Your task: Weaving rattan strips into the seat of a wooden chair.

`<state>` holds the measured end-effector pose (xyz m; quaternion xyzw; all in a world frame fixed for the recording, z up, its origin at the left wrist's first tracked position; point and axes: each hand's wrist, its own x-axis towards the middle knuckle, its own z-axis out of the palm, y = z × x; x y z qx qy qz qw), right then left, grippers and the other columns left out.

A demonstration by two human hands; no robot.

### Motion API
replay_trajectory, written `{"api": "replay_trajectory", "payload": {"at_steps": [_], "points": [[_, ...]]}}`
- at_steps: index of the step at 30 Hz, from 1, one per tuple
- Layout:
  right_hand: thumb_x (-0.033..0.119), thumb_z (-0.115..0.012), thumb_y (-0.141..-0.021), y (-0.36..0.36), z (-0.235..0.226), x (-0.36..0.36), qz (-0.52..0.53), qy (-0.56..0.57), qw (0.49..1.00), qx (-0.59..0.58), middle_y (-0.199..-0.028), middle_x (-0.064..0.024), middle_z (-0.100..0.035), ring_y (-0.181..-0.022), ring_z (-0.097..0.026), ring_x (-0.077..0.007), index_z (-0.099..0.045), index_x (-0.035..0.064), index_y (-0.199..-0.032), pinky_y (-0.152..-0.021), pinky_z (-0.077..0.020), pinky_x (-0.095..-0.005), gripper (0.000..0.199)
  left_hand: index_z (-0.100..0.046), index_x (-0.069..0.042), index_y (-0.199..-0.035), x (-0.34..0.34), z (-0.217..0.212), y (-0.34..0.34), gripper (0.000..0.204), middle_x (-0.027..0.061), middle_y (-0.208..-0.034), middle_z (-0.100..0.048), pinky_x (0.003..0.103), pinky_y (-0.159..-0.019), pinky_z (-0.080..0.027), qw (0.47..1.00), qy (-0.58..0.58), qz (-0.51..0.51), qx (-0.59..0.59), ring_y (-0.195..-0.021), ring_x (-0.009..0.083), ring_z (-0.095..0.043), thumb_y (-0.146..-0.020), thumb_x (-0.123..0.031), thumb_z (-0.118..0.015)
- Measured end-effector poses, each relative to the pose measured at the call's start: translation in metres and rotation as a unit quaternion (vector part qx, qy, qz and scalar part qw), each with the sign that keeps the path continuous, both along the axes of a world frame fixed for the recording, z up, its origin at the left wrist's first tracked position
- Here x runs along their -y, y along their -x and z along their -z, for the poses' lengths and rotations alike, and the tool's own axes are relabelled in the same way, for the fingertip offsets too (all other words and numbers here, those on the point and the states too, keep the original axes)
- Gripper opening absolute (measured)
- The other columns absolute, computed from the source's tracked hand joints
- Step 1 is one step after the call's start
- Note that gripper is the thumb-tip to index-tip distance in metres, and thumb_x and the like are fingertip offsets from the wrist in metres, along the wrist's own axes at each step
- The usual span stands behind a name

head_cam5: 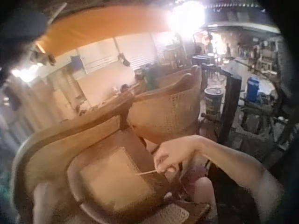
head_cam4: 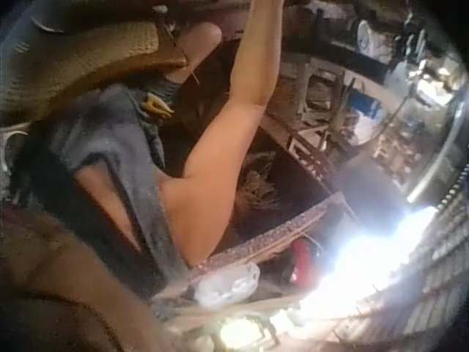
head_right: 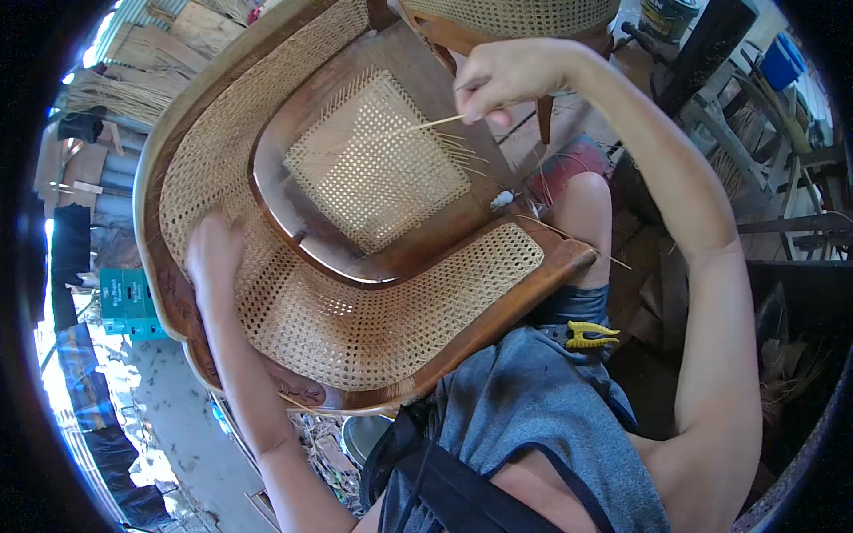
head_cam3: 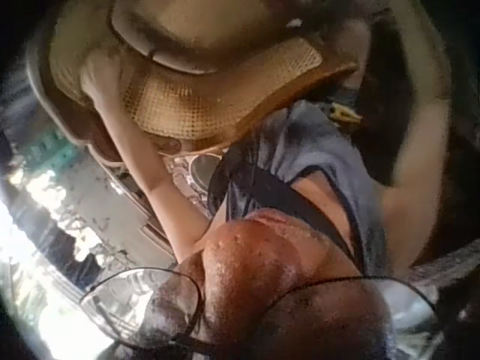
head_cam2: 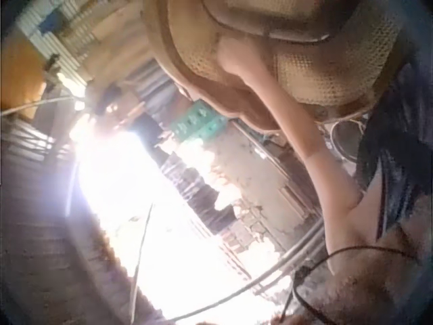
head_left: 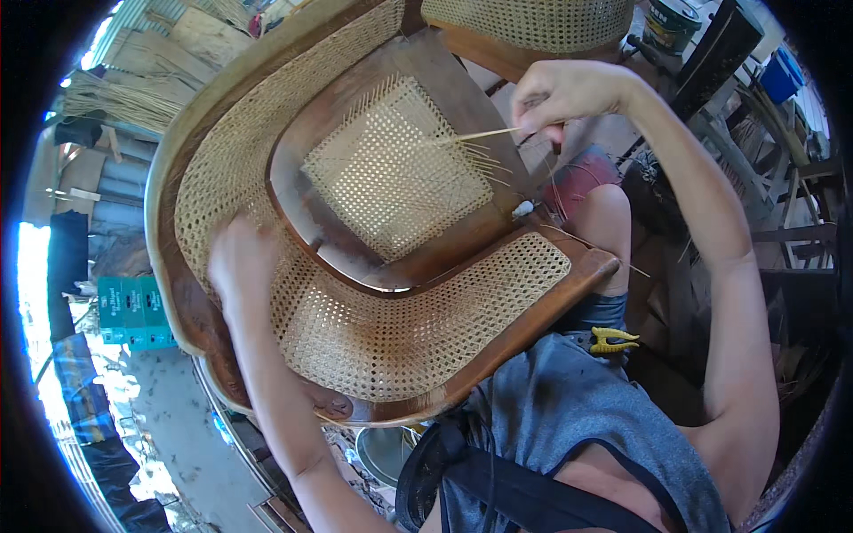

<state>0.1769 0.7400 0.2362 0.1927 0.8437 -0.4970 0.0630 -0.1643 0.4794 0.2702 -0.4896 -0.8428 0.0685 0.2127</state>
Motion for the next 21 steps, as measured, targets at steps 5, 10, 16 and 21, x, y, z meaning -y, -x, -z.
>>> {"api": "replay_trajectory", "payload": {"at_steps": [5,10,16,21], "points": [[0.018,-0.059,-0.091,0.049,0.019,0.04,0.017,-0.244,0.965,-0.1,-0.063,-0.0065,-0.061,-0.06,-0.062,-0.0143,-0.065,0.0002,-0.091,-0.059,-0.0485,-0.0324,0.019,-0.068,-0.001,-0.108,-0.095,0.079,-0.099,0.024,0.015,-0.099,-0.071,0.039,-0.076,-0.051,0.777,-0.139,0.355,0.501,-0.086,0.031,-0.067,-0.092,-0.018,-0.065],[0.023,-0.059,-0.09,0.038,0.034,0.019,0.083,-0.226,0.97,-0.029,-0.074,-0.016,-0.066,-0.068,-0.065,-0.0311,-0.066,0.0029,-0.093,-0.069,-0.05,-0.0422,0.022,-0.069,-0.001,-0.104,-0.084,0.091,-0.062,0.023,0.0144,-0.095,-0.071,0.037,-0.074,-0.052,0.768,-0.144,0.274,0.56,-0.086,0.0286,-0.068,-0.092,-0.02,-0.064],[0.025,-0.062,-0.087,0.089,0.073,0.03,0.073,-0.287,0.954,-0.039,-0.088,-0.0164,-0.069,-0.089,-0.066,-0.0366,-0.067,0.0055,-0.096,-0.078,-0.0518,-0.0469,0.023,-0.069,-0.003,-0.105,-0.102,0.112,-0.044,0.022,0.0174,-0.1,-0.071,0.036,-0.075,-0.052,0.943,-0.087,0.285,0.146,-0.088,0.0317,-0.068,-0.092,-0.019,-0.062],[0.026,-0.064,-0.088,0.113,0.076,0.028,0.109,-0.356,0.926,-0.069,-0.088,-0.0187,-0.068,-0.087,-0.065,-0.0373,-0.07,0.0079,-0.098,-0.077,-0.0502,-0.0447,0.022,-0.065,0.001,-0.118,-0.122,0.143,-0.037,0.027,0.0078,-0.104,-0.07,0.025,-0.078,-0.05,0.717,-0.083,0.244,0.648,-0.088,0.0116,-0.064,-0.094,-0.011,-0.061]]}}
